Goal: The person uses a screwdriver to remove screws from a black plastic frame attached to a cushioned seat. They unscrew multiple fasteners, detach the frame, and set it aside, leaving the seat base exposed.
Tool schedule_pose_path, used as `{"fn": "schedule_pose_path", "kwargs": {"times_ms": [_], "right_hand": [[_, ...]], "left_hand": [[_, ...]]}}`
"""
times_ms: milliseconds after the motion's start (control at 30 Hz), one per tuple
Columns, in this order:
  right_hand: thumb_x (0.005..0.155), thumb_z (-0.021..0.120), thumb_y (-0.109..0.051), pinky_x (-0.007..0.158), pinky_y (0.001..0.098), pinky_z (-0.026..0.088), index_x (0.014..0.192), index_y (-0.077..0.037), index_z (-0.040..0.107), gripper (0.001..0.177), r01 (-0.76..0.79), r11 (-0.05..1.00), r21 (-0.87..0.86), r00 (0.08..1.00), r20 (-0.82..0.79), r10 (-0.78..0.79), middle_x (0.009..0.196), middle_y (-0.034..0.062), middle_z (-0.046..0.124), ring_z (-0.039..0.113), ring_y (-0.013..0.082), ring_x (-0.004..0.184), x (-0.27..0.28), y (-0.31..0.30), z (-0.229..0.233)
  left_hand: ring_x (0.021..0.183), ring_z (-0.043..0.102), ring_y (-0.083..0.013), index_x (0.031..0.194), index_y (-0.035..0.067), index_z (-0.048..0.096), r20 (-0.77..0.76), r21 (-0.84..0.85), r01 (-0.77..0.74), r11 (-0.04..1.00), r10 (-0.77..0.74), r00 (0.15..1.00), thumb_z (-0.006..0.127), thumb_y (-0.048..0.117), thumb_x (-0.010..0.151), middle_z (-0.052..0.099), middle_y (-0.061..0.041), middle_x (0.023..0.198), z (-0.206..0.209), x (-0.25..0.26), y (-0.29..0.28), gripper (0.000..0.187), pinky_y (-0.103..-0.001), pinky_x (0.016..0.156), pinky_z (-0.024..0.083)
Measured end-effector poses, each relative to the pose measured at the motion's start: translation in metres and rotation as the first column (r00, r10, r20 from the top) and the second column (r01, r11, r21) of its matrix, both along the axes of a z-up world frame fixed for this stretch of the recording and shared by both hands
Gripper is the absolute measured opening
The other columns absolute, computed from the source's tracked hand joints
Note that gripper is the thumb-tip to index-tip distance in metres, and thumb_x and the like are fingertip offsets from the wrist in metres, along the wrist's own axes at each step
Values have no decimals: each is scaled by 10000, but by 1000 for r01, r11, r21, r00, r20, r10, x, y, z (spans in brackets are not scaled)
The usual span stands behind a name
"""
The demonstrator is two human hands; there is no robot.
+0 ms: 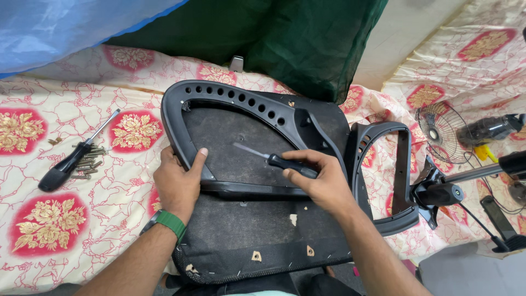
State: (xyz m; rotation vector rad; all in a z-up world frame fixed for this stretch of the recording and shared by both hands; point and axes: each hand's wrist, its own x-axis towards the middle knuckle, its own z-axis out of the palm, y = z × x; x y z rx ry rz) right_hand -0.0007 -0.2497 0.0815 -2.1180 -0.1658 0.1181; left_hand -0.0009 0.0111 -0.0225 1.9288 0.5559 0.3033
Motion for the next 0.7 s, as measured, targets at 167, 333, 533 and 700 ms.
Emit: {"fn": "schedule_pose_path", "kwargs": {"times_ms": [167,333,533,700], "right_hand": [[760,804,-193,719,265,569,1033,-90,820,292,-81,947,-310,997,-41,72,847,66,821,742,125,740,-4,34,56],[736,774,-183,662,281,586,1019,-74,816,307,-173,908,-381,985,-67,160,807,101,812,755,135,695,3,53,78],[738,756,-169,640,280,591,1017,-52,813,308,-257,885,-389,966,-84,243,777,111,802,761,147,653,9,59,80],[755,750,-178,625,288,593,1035,-63,809,308,-277,874,-399,961,-109,255,784,111,803,761,150,642,10,65,83]], "left_hand": [[736,751,-308,1128,-35,602,14,40,-6,999,5,1000,746,393,915,743,-176,800,-1,4,1,500,-420,702,586],[744,735,-378,1113,-31,585,-5,82,-15,997,16,1000,710,431,941,727,-218,786,-9,8,0,508,-479,711,575],[743,733,-386,1095,-29,577,-12,70,-15,997,15,1000,695,431,951,721,-227,779,-11,8,1,496,-491,708,572],[747,731,-384,1083,-24,580,7,69,-23,997,23,1000,693,427,951,726,-221,793,-12,7,-1,483,-494,711,568]]}}
